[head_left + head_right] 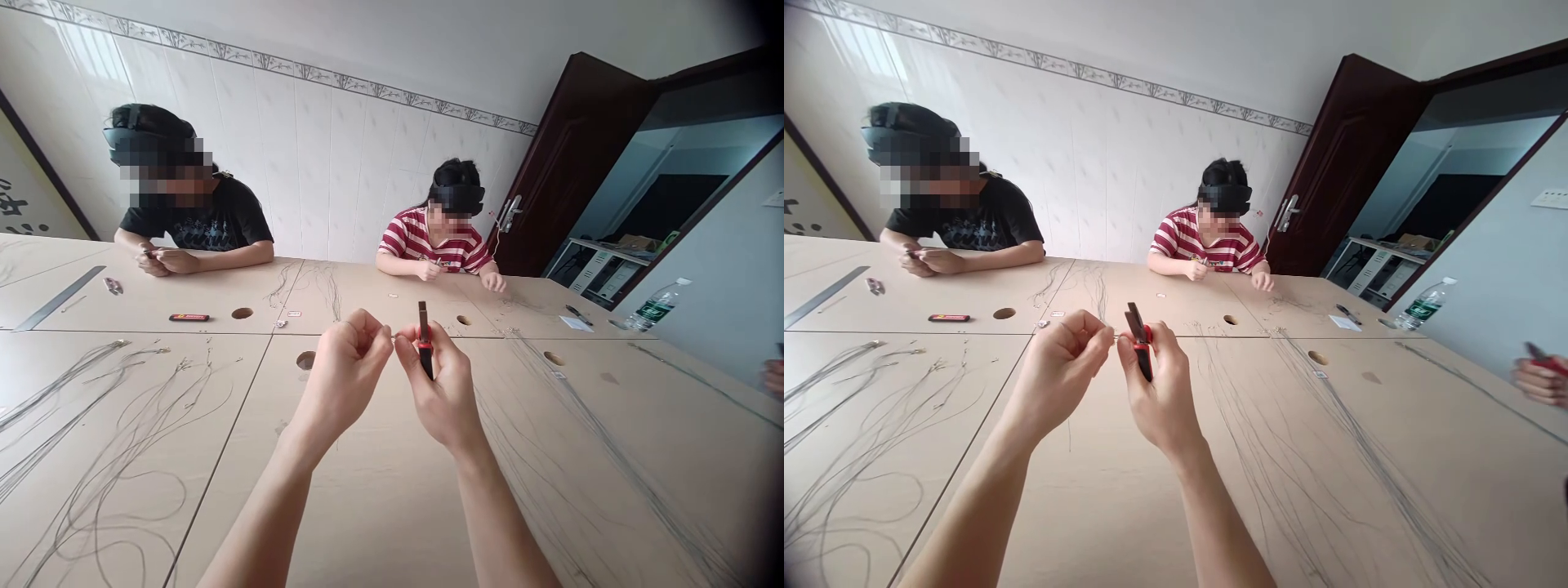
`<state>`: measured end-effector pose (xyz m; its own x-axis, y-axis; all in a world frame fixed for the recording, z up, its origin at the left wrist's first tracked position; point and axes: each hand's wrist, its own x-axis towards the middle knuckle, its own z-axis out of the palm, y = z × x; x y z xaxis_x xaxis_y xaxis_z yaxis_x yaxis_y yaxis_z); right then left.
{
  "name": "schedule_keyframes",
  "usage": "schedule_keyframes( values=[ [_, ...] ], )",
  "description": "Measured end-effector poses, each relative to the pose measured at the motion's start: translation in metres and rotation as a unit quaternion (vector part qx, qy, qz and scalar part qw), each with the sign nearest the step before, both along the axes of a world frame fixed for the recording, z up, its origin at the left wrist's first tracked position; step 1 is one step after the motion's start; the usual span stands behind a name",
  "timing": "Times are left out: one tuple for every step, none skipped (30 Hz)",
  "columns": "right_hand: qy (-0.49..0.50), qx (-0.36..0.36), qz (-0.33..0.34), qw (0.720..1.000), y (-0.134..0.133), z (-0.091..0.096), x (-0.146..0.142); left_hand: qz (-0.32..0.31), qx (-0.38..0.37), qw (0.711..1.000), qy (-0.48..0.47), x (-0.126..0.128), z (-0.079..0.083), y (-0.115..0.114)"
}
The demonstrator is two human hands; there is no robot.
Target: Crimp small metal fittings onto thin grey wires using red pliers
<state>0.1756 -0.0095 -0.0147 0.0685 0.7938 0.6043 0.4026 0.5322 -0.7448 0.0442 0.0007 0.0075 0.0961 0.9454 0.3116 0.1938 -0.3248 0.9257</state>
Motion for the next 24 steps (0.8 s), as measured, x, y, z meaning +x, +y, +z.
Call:
schedule_keyframes(
  values=[
    [-0.008,0.003,-0.006,1.000,0.000,0.000,0.000,-0.003,-0.001,1.000,0.004,0.001,0.000,0.000],
    [-0.015,0.008,-0.013,1.000,0.000,0.000,0.000,-0.006,-0.003,1.000,0.007,0.001,0.000,-0.001],
    [-0.023,0.012,-0.019,0.999,0.000,-0.001,0.000,-0.008,-0.006,1.000,0.011,0.001,0.000,-0.001],
    [-0.030,0.017,-0.023,0.999,0.000,-0.001,0.000,-0.007,-0.007,1.000,0.013,0.002,0.000,-0.001],
    [-0.037,0.023,-0.026,0.999,0.000,-0.002,-0.001,-0.005,-0.006,1.000,0.014,0.002,0.000,-0.002],
    [-0.043,0.031,-0.030,0.998,0.000,-0.002,-0.001,-0.001,-0.003,1.000,0.015,0.003,0.000,-0.002],
    [-0.048,0.038,-0.035,0.997,0.000,-0.002,-0.001,0.003,0.000,1.000,0.016,0.003,0.000,-0.001],
    [-0.052,0.045,-0.040,0.997,0.000,-0.003,-0.002,0.008,0.003,1.000,0.017,0.004,0.000,-0.001],
    [-0.054,0.052,-0.045,0.996,0.001,-0.003,-0.002,0.012,0.003,1.000,0.018,0.005,-0.001,-0.001],
    [-0.055,0.058,-0.048,0.996,0.001,-0.003,-0.002,0.014,0.002,1.000,0.017,0.006,-0.001,-0.001],
    [-0.056,0.062,-0.049,0.995,0.000,-0.003,-0.003,0.016,0.002,1.000,0.016,0.007,-0.002,0.000],
    [-0.055,0.063,-0.050,0.995,0.000,-0.003,-0.003,0.020,0.003,1.000,0.012,0.008,-0.002,0.000],
    [-0.054,0.065,-0.051,0.995,0.000,-0.003,-0.004,0.025,0.006,1.000,0.007,0.008,-0.002,0.001],
    [-0.053,0.065,-0.052,0.995,0.000,-0.003,-0.004,0.030,0.010,0.999,0.001,0.008,-0.003,0.001],
    [-0.051,0.063,-0.052,0.995,0.000,-0.002,-0.004,0.036,0.015,0.999,-0.006,0.007,-0.002,0.002],
    [-0.049,0.060,-0.051,0.996,-0.001,-0.002,-0.004,0.040,0.019,0.999,-0.015,0.006,-0.002,0.002],
    [-0.046,0.056,-0.048,0.996,-0.001,-0.002,-0.004,0.042,0.019,0.999,-0.025,0.005,-0.001,0.002],
    [-0.041,0.051,-0.044,0.997,-0.001,-0.001,-0.004,0.040,0.016,0.998,-0.036,0.003,-0.001,0.003],
    [-0.033,0.043,-0.038,0.998,-0.001,-0.001,-0.003,0.034,0.011,0.998,-0.049,0.002,0.000,0.003],
    [-0.024,0.033,-0.031,0.999,-0.001,-0.001,-0.003,0.027,0.005,0.998,-0.065,0.000,0.001,0.004],
    [-0.012,0.023,-0.022,0.999,-0.001,-0.001,-0.003,0.019,-0.002,0.997,-0.080,-0.002,0.001,0.004],
    [0.001,0.014,-0.012,1.000,-0.001,-0.001,-0.003,0.011,-0.008,0.995,-0.094,-0.003,0.002,0.004],
    [0.015,0.004,0.001,1.000,-0.001,-0.001,-0.003,0.002,-0.014,0.994,-0.107,-0.004,0.002,0.004],
    [0.029,-0.005,0.016,0.999,-0.001,-0.002,-0.003,-0.005,-0.020,0.993,-0.116,-0.005,0.002,0.004]
  ],
)
